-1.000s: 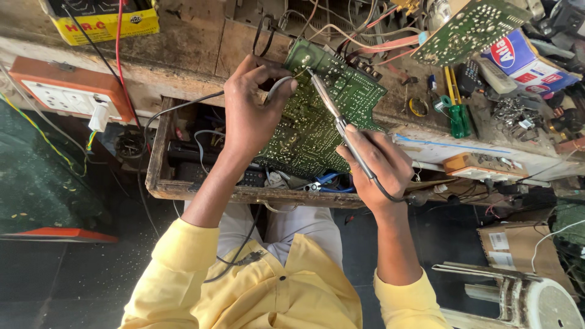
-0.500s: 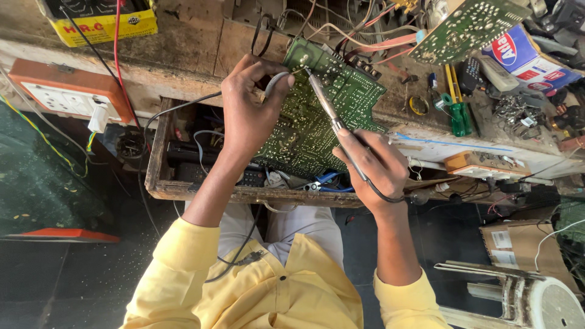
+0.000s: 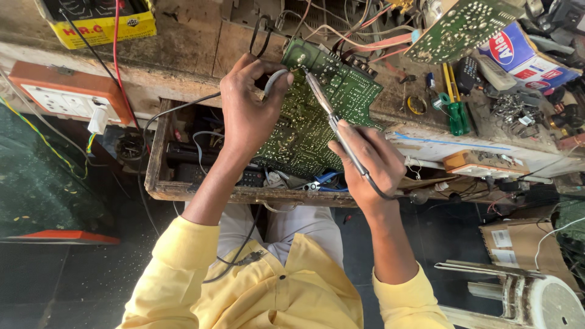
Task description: The person holds a green circuit board against the workbench and solders components onto it using a soldering iron in one hand and a spool of solder in the other. They periodically reposition the board, reach across the bench, and continue soldering different joints on the board.
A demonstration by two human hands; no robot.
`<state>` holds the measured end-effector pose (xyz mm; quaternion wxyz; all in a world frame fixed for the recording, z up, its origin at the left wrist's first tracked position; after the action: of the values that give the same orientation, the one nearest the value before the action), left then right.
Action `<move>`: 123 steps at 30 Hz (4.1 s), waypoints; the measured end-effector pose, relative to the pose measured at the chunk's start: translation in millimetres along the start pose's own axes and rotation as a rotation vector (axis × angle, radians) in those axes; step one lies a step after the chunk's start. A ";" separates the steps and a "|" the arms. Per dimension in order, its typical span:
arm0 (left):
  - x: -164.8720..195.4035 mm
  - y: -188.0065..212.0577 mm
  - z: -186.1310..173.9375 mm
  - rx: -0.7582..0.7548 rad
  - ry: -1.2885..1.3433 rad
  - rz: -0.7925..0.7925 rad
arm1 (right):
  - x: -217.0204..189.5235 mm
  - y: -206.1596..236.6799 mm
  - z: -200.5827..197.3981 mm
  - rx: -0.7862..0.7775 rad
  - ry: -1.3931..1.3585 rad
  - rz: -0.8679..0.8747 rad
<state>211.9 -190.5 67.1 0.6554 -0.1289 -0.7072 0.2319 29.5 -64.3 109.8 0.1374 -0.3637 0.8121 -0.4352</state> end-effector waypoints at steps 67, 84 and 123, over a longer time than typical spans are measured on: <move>3.7 4.5 -0.5 -0.020 0.007 -0.046 | 1.9 -2.7 -8.7 -0.067 0.026 -0.125; 3.2 5.1 -1.2 -0.043 0.035 -0.050 | 9.2 3.5 -10.3 0.044 -0.066 0.060; 16.0 10.8 -8.8 -0.076 0.049 -0.048 | 3.4 19.7 -16.4 0.095 -0.038 0.001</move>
<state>217.5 -172.0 75.9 0.6726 -0.1423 -0.7021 0.1858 9.0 -49.7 103.8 0.1698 -0.3646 0.7879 -0.4663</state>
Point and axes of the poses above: each hand's wrist, its own y-axis away from the middle knuckle, its own z-axis out of the palm, x = y × z, the point moved 3 cm from there along -y, towards the middle knuckle, and after that the axes turned 14 degrees about -z, right-handed, at the moved point
